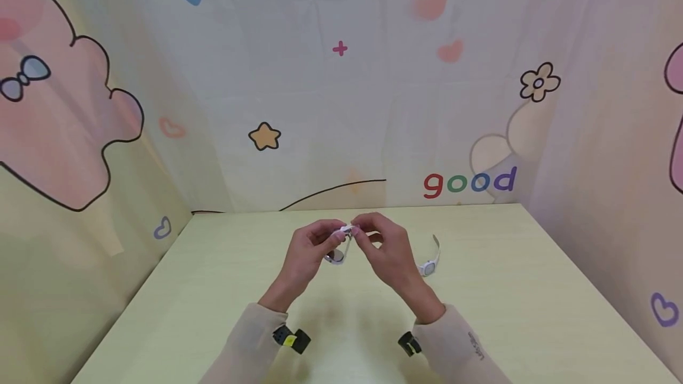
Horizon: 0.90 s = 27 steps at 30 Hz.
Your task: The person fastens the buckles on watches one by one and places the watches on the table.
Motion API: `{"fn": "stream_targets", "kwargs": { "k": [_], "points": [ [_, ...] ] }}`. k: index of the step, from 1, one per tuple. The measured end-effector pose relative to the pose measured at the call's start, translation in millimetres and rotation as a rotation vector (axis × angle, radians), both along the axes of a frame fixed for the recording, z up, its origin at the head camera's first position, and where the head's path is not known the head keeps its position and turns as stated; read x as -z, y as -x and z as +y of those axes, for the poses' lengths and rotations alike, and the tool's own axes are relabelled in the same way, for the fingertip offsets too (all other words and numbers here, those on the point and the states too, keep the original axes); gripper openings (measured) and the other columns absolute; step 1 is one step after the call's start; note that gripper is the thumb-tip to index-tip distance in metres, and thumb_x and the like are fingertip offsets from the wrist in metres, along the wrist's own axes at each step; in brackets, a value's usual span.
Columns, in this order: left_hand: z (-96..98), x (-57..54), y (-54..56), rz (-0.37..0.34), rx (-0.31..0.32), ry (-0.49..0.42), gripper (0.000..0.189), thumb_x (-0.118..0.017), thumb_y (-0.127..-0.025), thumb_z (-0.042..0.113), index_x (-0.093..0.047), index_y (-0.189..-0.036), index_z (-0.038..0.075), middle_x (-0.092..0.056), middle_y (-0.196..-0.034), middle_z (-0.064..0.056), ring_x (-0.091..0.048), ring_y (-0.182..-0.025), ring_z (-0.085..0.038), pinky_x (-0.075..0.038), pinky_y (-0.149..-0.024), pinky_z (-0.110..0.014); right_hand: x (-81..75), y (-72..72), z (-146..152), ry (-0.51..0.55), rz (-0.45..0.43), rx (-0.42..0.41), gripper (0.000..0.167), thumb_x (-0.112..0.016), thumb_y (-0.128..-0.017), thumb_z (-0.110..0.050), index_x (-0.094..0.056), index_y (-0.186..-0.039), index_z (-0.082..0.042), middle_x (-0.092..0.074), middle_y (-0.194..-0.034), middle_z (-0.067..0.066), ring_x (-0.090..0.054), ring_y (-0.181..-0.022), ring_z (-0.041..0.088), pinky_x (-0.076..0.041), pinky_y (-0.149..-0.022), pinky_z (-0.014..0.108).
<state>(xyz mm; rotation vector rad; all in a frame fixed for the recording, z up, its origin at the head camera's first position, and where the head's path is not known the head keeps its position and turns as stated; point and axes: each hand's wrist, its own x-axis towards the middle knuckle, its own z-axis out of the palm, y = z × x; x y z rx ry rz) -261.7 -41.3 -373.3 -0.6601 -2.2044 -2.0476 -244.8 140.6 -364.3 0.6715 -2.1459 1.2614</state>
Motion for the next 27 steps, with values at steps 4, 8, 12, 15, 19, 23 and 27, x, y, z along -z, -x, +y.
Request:
{"fn": "stream_targets", "kwargs": {
  "k": [4,8,12,15,19,23,27],
  "points": [
    [-0.5,-0.1,0.3,-0.001,-0.002,-0.001,0.026,-0.067,-0.093,0.031,-0.070,-0.113,0.015,-0.071,-0.108,-0.006,-0.062,-0.091,-0.015,-0.051,-0.076,-0.023,0.5,1.2,0.1,-0.005,0.021,-0.001,0.013,-0.068,-0.092,-0.008,-0.070,-0.105,-0.009,-0.072,-0.098,0.002,-0.067,-0.086,0.010,-0.057,-0.074,0.021],
    [-0.7,0.2,0.9,-0.010,0.003,-0.007,0.026,-0.068,-0.093,0.030,-0.070,-0.114,0.014,-0.070,-0.109,-0.009,-0.062,-0.089,-0.011,-0.051,-0.075,-0.023,0.6,2.0,0.4,-0.021,0.017,0.004,0.017,-0.070,-0.091,-0.008,-0.071,-0.107,-0.010,-0.073,-0.100,0.002,-0.068,-0.089,0.012,-0.057,-0.073,0.021],
    [-0.3,-1.2,1.4,-0.018,0.009,-0.021,0.027,-0.067,-0.093,0.029,-0.070,-0.114,0.014,-0.070,-0.110,-0.013,-0.061,-0.087,-0.011,-0.052,-0.074,-0.024,0.6,1.6,-0.6,-0.001,-0.014,0.005,0.021,-0.070,-0.091,-0.010,-0.067,-0.111,-0.007,-0.072,-0.102,0.005,-0.071,-0.090,0.017,-0.056,-0.075,0.018],
    [-0.2,-2.4,1.9,-0.021,0.011,-0.035,0.027,-0.068,-0.093,0.029,-0.069,-0.115,0.013,-0.069,-0.112,-0.017,-0.061,-0.086,-0.011,-0.052,-0.074,-0.023,-0.1,1.3,-1.8,0.031,-0.016,0.005,0.018,-0.070,-0.091,-0.011,-0.067,-0.109,-0.007,-0.072,-0.101,0.006,-0.072,-0.089,0.019,-0.056,-0.075,0.017],
    [-0.1,-3.4,1.8,-0.018,0.014,-0.046,0.028,-0.068,-0.093,0.028,-0.069,-0.114,0.011,-0.068,-0.112,-0.020,-0.062,-0.086,-0.010,-0.052,-0.073,-0.022,-0.4,2.0,-2.2,0.055,0.017,0.003,0.014,-0.070,-0.090,-0.009,-0.071,-0.104,-0.008,-0.073,-0.097,0.005,-0.072,-0.085,0.016,-0.056,-0.075,0.017],
    [0.2,-3.9,0.7,-0.019,0.015,-0.041,0.028,-0.068,-0.093,0.028,-0.069,-0.115,0.010,-0.070,-0.108,-0.011,-0.061,-0.086,-0.010,-0.052,-0.073,-0.022,-0.1,1.9,-2.3,0.047,0.048,0.009,0.014,-0.070,-0.090,-0.007,-0.073,-0.103,-0.009,-0.074,-0.096,0.004,-0.070,-0.083,0.013,-0.055,-0.075,0.015],
    [0.6,-3.8,-0.3,-0.025,0.012,-0.039,0.030,-0.068,-0.093,0.030,-0.069,-0.116,0.011,-0.070,-0.109,-0.007,-0.063,-0.089,-0.011,-0.053,-0.076,-0.024,0.6,1.0,-2.9,0.046,0.019,0.016,0.018,-0.070,-0.091,-0.008,-0.070,-0.109,-0.008,-0.073,-0.099,0.006,-0.071,-0.086,0.016,-0.055,-0.076,0.016]
  ]
}}
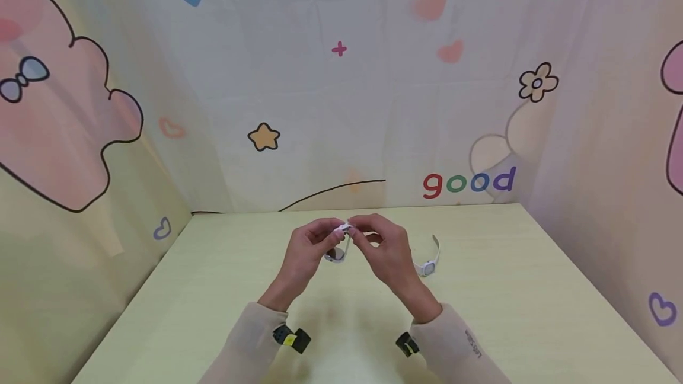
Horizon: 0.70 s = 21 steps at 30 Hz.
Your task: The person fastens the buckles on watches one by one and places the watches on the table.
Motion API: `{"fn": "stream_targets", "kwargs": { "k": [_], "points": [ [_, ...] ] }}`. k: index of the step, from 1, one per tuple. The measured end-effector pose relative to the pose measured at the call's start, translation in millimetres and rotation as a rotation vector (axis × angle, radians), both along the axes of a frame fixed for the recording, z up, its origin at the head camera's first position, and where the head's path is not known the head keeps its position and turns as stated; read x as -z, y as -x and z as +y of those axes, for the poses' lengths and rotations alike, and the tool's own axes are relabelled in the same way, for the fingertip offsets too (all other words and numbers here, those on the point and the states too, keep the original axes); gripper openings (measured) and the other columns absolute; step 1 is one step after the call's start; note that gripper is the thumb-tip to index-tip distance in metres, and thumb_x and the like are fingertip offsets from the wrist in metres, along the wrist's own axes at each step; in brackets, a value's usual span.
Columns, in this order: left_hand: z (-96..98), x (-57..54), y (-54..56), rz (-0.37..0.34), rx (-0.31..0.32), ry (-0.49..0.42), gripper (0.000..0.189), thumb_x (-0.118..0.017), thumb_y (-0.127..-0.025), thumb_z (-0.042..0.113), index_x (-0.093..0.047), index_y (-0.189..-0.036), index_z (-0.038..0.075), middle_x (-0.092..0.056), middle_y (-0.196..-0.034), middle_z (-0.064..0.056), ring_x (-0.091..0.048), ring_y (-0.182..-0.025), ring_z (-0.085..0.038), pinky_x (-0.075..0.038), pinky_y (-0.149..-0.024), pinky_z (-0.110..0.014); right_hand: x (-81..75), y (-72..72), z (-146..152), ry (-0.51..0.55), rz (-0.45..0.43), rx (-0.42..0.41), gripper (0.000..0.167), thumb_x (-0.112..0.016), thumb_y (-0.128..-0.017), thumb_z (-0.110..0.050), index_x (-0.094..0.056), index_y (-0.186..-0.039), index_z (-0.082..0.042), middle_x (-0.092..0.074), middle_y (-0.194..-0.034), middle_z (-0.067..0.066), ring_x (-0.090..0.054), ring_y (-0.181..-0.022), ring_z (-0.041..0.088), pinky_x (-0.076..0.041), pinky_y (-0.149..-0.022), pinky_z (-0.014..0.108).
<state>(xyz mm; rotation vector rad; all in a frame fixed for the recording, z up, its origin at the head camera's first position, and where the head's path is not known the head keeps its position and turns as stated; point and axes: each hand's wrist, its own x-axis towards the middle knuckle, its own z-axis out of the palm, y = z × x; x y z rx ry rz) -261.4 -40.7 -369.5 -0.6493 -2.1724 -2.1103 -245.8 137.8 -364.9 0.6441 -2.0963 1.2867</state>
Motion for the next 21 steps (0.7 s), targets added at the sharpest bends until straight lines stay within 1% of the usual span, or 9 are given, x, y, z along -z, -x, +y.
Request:
{"fn": "stream_targets", "kwargs": {
  "k": [4,6,9,11,13,15,19,21],
  "points": [
    [0.0,0.0,0.2,-0.001,-0.004,0.003,0.029,-0.068,-0.093,0.030,-0.068,-0.116,0.013,-0.070,-0.111,-0.009,-0.063,-0.091,-0.012,-0.055,-0.080,-0.030,0.6,-1.0,-0.3,0.003,-0.036,0.006,0.020,-0.070,-0.091,-0.011,-0.069,-0.111,-0.007,-0.073,-0.102,0.006,-0.071,-0.089,0.018,-0.055,-0.078,0.017],
    [0.1,-0.2,0.2,0.001,0.000,-0.002,0.029,-0.068,-0.093,0.029,-0.068,-0.116,0.012,-0.069,-0.111,-0.011,-0.063,-0.090,-0.012,-0.055,-0.080,-0.031,0.7,-1.4,-0.4,0.008,-0.026,0.006,0.018,-0.070,-0.091,-0.010,-0.070,-0.109,-0.008,-0.073,-0.101,0.005,-0.071,-0.090,0.018,-0.055,-0.078,0.017],
    [0.2,-1.1,-0.1,-0.004,0.010,-0.017,0.028,-0.068,-0.093,0.027,-0.068,-0.115,0.011,-0.069,-0.110,-0.012,-0.063,-0.089,-0.012,-0.055,-0.080,-0.031,0.4,-0.6,-0.7,0.007,0.014,0.014,0.016,-0.070,-0.090,-0.007,-0.072,-0.105,-0.008,-0.074,-0.098,0.005,-0.071,-0.088,0.019,-0.054,-0.079,0.015],
    [0.5,-1.5,-0.4,-0.009,0.013,-0.024,0.027,-0.068,-0.093,0.025,-0.068,-0.115,0.010,-0.069,-0.110,-0.013,-0.063,-0.088,-0.011,-0.056,-0.081,-0.034,0.1,-0.4,-0.4,0.007,0.029,0.018,0.015,-0.070,-0.089,-0.005,-0.074,-0.103,-0.008,-0.074,-0.096,0.004,-0.070,-0.088,0.018,-0.055,-0.080,0.016],
    [0.8,-1.3,-0.3,-0.015,0.012,-0.026,0.027,-0.068,-0.093,0.024,-0.068,-0.116,0.010,-0.069,-0.110,-0.013,-0.063,-0.089,-0.012,-0.056,-0.083,-0.039,-0.3,-0.6,-0.3,0.006,0.027,0.020,0.015,-0.070,-0.089,-0.005,-0.074,-0.103,-0.008,-0.074,-0.096,0.004,-0.069,-0.088,0.018,-0.055,-0.080,0.017],
    [1.1,-0.6,0.1,-0.019,0.007,-0.023,0.026,-0.068,-0.093,0.023,-0.068,-0.116,0.010,-0.069,-0.111,-0.012,-0.063,-0.090,-0.012,-0.056,-0.084,-0.040,0.1,-1.2,-0.2,0.005,0.007,0.016,0.016,-0.070,-0.090,-0.008,-0.074,-0.106,-0.009,-0.074,-0.098,0.003,-0.069,-0.090,0.016,-0.055,-0.081,0.017],
    [1.8,0.2,0.8,-0.022,0.000,-0.030,0.027,-0.069,-0.092,0.023,-0.067,-0.116,0.010,-0.069,-0.112,-0.012,-0.063,-0.092,-0.012,-0.055,-0.083,-0.030,2.1,-1.1,-1.0,0.014,-0.031,0.002,0.019,-0.070,-0.091,-0.012,-0.071,-0.110,-0.008,-0.073,-0.102,0.004,-0.071,-0.092,0.015,-0.054,-0.082,0.015],
    [2.1,-0.2,0.9,-0.021,0.000,-0.038,0.027,-0.069,-0.092,0.023,-0.067,-0.116,0.010,-0.069,-0.111,-0.011,-0.063,-0.092,-0.012,-0.054,-0.080,-0.026,2.4,-0.5,-1.3,0.015,-0.018,0.000,0.019,-0.069,-0.091,-0.011,-0.070,-0.110,-0.008,-0.074,-0.102,0.005,-0.072,-0.091,0.015,-0.053,-0.082,0.014]
  ]
}}
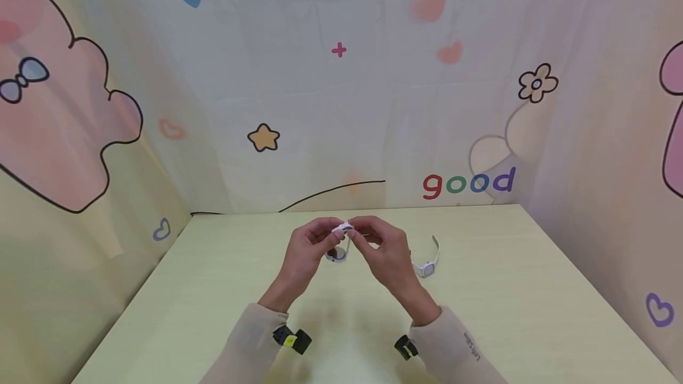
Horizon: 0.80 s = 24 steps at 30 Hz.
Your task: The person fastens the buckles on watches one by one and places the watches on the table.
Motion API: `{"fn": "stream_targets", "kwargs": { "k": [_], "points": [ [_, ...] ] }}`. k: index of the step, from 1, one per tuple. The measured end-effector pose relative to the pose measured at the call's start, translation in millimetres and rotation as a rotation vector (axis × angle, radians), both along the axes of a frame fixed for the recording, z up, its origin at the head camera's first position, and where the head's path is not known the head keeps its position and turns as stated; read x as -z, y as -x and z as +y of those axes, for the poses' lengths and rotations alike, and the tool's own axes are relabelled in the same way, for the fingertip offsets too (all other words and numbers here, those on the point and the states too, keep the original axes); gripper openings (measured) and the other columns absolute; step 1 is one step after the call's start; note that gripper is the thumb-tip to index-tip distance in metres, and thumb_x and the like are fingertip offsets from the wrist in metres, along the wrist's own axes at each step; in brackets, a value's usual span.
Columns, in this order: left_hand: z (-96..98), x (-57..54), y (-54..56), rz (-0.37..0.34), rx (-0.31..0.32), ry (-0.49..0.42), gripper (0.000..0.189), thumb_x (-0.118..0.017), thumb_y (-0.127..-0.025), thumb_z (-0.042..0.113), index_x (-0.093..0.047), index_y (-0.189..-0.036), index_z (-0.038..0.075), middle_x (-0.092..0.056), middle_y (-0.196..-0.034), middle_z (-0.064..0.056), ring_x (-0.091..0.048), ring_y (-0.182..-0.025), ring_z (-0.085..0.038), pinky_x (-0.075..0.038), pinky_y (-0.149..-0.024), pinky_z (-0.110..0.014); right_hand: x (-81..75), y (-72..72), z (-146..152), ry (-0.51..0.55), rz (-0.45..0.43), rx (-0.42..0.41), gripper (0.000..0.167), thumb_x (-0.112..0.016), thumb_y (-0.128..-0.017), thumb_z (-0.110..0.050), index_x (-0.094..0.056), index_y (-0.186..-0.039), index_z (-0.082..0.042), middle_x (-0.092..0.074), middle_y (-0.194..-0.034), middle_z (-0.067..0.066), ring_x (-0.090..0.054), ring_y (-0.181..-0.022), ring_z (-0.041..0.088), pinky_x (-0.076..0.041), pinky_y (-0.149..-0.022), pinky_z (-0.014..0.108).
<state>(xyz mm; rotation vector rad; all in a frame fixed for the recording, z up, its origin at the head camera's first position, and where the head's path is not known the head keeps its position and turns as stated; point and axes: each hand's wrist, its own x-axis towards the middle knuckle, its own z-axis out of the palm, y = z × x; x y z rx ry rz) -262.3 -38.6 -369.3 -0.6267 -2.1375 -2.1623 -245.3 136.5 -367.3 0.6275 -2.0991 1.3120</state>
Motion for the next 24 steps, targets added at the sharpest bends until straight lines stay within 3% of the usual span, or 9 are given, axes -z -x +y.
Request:
{"fn": "stream_targets", "kwargs": {
  "k": [5,12,19,24],
  "points": [
    [0.4,-0.7,0.0,0.002,-0.001,-0.009,0.027,-0.069,-0.092,0.021,-0.067,-0.116,0.008,-0.069,-0.111,-0.012,-0.063,-0.091,-0.011,-0.053,-0.076,-0.023,-0.5,3.3,0.4,-0.008,0.070,-0.009,0.018,-0.069,-0.089,-0.003,-0.073,-0.106,-0.008,-0.074,-0.097,0.006,-0.070,-0.087,0.011,-0.053,-0.082,0.012],
    [0.4,-1.0,0.3,-0.003,-0.003,-0.022,0.027,-0.069,-0.092,0.022,-0.067,-0.117,0.010,-0.068,-0.112,-0.009,-0.064,-0.094,-0.011,-0.054,-0.081,-0.028,1.3,1.5,-0.3,-0.011,-0.011,-0.034,0.023,-0.069,-0.091,-0.011,-0.070,-0.114,-0.009,-0.073,-0.105,0.005,-0.070,-0.091,0.011,-0.053,-0.084,0.014],
    [0.7,-1.0,0.3,-0.009,-0.001,-0.030,0.027,-0.069,-0.093,0.021,-0.066,-0.117,0.009,-0.068,-0.111,-0.010,-0.063,-0.090,-0.012,-0.054,-0.076,-0.024,2.1,2.3,-0.9,-0.032,0.053,-0.025,0.023,-0.069,-0.090,-0.005,-0.073,-0.112,-0.007,-0.073,-0.102,0.004,-0.070,-0.090,0.016,-0.053,-0.083,0.013],
    [0.5,0.2,0.6,-0.023,-0.007,-0.022,0.028,-0.069,-0.092,0.022,-0.066,-0.117,0.009,-0.068,-0.111,-0.009,-0.063,-0.091,-0.012,-0.054,-0.078,-0.025,5.5,2.7,-2.1,-0.023,0.051,-0.017,0.024,-0.070,-0.090,-0.006,-0.071,-0.113,-0.007,-0.073,-0.102,0.005,-0.070,-0.090,0.016,-0.052,-0.083,0.012]
  ]
}}
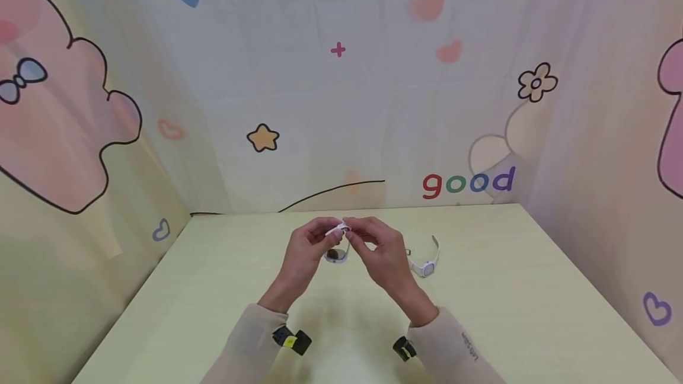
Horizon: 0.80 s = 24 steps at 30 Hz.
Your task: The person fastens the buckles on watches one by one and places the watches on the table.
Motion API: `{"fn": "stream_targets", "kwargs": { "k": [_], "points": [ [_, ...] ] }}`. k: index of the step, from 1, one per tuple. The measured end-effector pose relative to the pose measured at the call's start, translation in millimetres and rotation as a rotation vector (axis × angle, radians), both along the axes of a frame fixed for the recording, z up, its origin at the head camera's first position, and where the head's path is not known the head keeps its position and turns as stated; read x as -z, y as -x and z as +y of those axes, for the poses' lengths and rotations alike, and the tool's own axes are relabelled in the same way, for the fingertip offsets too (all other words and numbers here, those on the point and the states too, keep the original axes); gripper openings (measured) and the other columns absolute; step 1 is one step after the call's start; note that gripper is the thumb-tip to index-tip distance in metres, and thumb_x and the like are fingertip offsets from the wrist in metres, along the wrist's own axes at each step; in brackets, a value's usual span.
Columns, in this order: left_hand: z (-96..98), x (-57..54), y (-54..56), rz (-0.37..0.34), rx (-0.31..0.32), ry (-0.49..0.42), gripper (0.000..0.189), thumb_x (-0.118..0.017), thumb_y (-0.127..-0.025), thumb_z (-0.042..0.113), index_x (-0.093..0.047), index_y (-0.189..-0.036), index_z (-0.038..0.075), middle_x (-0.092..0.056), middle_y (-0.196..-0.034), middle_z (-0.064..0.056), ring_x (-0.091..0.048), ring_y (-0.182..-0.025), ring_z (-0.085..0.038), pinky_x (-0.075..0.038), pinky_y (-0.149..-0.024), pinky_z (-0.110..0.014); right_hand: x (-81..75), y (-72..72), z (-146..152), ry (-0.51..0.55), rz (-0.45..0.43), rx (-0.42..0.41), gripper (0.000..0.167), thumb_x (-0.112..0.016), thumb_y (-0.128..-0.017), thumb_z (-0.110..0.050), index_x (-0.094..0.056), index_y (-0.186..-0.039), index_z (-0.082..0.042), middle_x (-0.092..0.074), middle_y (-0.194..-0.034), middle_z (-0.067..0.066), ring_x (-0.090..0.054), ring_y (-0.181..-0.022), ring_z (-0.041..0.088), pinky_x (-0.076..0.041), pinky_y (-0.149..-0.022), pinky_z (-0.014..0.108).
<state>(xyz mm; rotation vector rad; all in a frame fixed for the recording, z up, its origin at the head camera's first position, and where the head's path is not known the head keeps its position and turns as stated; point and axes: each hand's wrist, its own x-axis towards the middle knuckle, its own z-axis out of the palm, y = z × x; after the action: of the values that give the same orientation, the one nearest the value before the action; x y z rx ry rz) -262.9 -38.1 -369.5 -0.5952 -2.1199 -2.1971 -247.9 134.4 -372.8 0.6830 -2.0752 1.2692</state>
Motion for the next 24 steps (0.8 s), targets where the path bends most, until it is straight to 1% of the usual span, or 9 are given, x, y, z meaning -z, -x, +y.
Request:
{"fn": "stream_targets", "kwargs": {
  "k": [5,9,13,16,20,22,24],
  "points": [
    [-0.4,2.0,0.6,0.005,-0.006,0.003,0.027,-0.070,-0.091,0.022,-0.067,-0.115,0.009,-0.068,-0.110,-0.007,-0.064,-0.091,-0.012,-0.054,-0.081,-0.028,1.4,-0.1,-1.2,0.010,0.011,0.002,0.020,-0.070,-0.090,-0.006,-0.071,-0.110,-0.009,-0.073,-0.100,0.003,-0.070,-0.088,0.016,-0.053,-0.083,0.012],
    [-0.5,2.6,1.0,0.012,-0.010,0.001,0.026,-0.070,-0.092,0.021,-0.067,-0.114,0.008,-0.068,-0.108,-0.006,-0.063,-0.089,-0.011,-0.053,-0.077,-0.025,1.1,0.3,-1.5,0.023,0.016,-0.013,0.019,-0.069,-0.090,-0.005,-0.073,-0.108,-0.010,-0.073,-0.100,0.002,-0.070,-0.089,0.016,-0.053,-0.083,0.012],
    [-0.3,3.1,1.1,0.001,-0.014,-0.001,0.026,-0.070,-0.091,0.020,-0.067,-0.114,0.008,-0.067,-0.106,-0.005,-0.063,-0.088,-0.011,-0.052,-0.075,-0.022,2.2,-0.4,-1.5,0.027,0.002,-0.012,0.019,-0.069,-0.090,-0.007,-0.072,-0.109,-0.010,-0.073,-0.101,0.003,-0.070,-0.089,0.016,-0.053,-0.082,0.011],
    [-0.1,3.0,0.9,-0.005,-0.011,0.005,0.026,-0.071,-0.091,0.021,-0.067,-0.114,0.009,-0.067,-0.107,-0.006,-0.064,-0.090,-0.011,-0.054,-0.077,-0.026,1.9,-0.8,-0.5,0.026,0.008,-0.012,0.018,-0.070,-0.089,-0.005,-0.072,-0.107,-0.009,-0.073,-0.099,0.004,-0.071,-0.088,0.019,-0.053,-0.082,0.011],
    [-0.4,3.5,1.5,-0.001,-0.004,0.016,0.028,-0.071,-0.091,0.023,-0.068,-0.115,0.009,-0.068,-0.110,-0.008,-0.064,-0.092,-0.011,-0.056,-0.084,-0.033,0.5,0.5,2.2,0.011,0.024,-0.021,0.016,-0.070,-0.088,-0.001,-0.075,-0.102,-0.006,-0.073,-0.096,0.005,-0.071,-0.088,0.020,-0.053,-0.082,0.012],
    [-0.8,3.8,1.8,0.002,-0.001,0.022,0.027,-0.070,-0.091,0.024,-0.068,-0.114,0.009,-0.068,-0.110,-0.008,-0.064,-0.092,-0.011,-0.056,-0.084,-0.033,-0.3,1.4,3.4,-0.001,0.031,-0.026,0.014,-0.070,-0.087,0.000,-0.075,-0.100,-0.004,-0.073,-0.096,0.005,-0.071,-0.088,0.020,-0.053,-0.082,0.013],
    [-1.2,3.8,1.7,0.008,0.005,0.027,0.027,-0.070,-0.092,0.025,-0.068,-0.114,0.010,-0.068,-0.111,-0.009,-0.064,-0.093,-0.011,-0.055,-0.083,-0.029,-0.5,2.2,4.4,-0.010,0.034,-0.027,0.014,-0.070,-0.087,0.001,-0.076,-0.099,-0.003,-0.073,-0.095,0.006,-0.071,-0.088,0.020,-0.053,-0.081,0.012]
  ]
}}
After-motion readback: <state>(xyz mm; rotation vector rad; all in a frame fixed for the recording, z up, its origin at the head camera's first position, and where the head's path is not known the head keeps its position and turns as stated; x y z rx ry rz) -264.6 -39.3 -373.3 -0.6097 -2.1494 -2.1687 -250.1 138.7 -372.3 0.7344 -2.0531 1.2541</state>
